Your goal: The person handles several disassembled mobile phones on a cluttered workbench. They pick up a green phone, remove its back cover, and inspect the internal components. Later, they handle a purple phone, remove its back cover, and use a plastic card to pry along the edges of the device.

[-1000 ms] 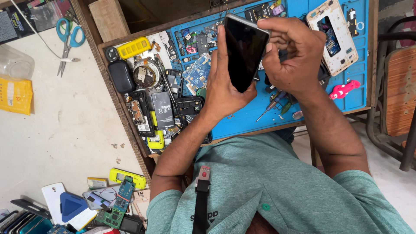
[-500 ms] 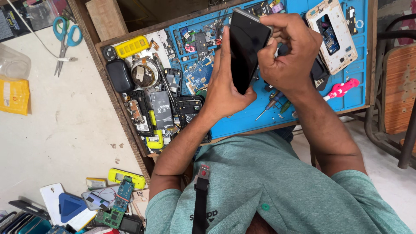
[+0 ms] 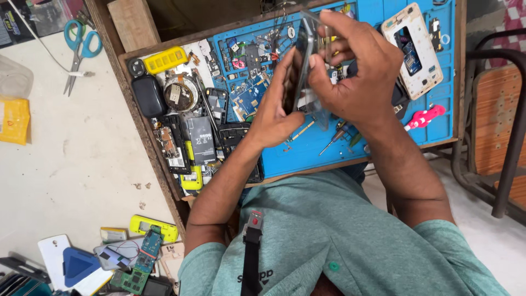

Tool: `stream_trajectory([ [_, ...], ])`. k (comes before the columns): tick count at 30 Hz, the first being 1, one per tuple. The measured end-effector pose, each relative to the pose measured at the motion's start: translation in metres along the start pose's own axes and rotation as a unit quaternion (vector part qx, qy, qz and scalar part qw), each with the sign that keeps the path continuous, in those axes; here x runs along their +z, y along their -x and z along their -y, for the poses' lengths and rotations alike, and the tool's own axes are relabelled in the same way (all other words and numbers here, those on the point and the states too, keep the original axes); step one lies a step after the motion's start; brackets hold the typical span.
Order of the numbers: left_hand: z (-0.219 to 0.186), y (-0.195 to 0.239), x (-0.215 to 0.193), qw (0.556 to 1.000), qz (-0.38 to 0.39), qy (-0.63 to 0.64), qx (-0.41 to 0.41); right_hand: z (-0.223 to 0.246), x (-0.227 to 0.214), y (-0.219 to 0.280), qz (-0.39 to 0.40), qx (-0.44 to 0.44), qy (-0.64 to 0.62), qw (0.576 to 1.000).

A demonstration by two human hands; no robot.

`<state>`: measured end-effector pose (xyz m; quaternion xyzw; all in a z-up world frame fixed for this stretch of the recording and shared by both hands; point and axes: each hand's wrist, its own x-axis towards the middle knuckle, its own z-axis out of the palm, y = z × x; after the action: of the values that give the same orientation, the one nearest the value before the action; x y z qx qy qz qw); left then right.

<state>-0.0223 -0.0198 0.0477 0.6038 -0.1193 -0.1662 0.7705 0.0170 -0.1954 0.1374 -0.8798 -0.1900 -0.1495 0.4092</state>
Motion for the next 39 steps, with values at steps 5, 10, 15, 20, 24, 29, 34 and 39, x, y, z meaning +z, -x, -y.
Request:
stream_trajectory([
  [5,0.014,-0.008,-0.016,0.971,0.059,0.222,-0.063,-0.027,0.002,0.002,-0.008,0.071,-0.112,0.991],
  [10,0.007,-0.009,-0.029,0.934,0.08,0.345,-0.047,-0.084,-0.025,0.026,-0.044,0.121,-0.19,0.973],
  [15,-0.002,-0.004,-0.048,0.917,0.113,0.383,0.021,-0.126,-0.058,0.045,-0.049,0.212,-0.223,0.95],
  [20,-0.016,0.01,-0.084,0.928,0.07,0.337,0.141,-0.125,-0.028,0.031,-0.001,0.251,-0.321,0.913],
  [24,-0.05,0.044,-0.117,0.931,-0.048,0.311,0.184,-0.08,0.029,0.015,0.117,0.221,-0.315,0.915],
  [29,-0.088,0.128,-0.136,0.898,-0.199,0.301,0.25,-0.011,0.114,-0.001,0.294,0.166,-0.412,0.846],
  [34,-0.097,0.185,-0.147,0.82,-0.302,0.299,0.383,0.036,0.18,-0.007,0.335,0.159,-0.434,0.821],
  [39,-0.08,0.198,-0.146,0.832,-0.257,0.369,0.325,0.064,0.218,0.005,0.358,0.186,-0.478,0.78],
])
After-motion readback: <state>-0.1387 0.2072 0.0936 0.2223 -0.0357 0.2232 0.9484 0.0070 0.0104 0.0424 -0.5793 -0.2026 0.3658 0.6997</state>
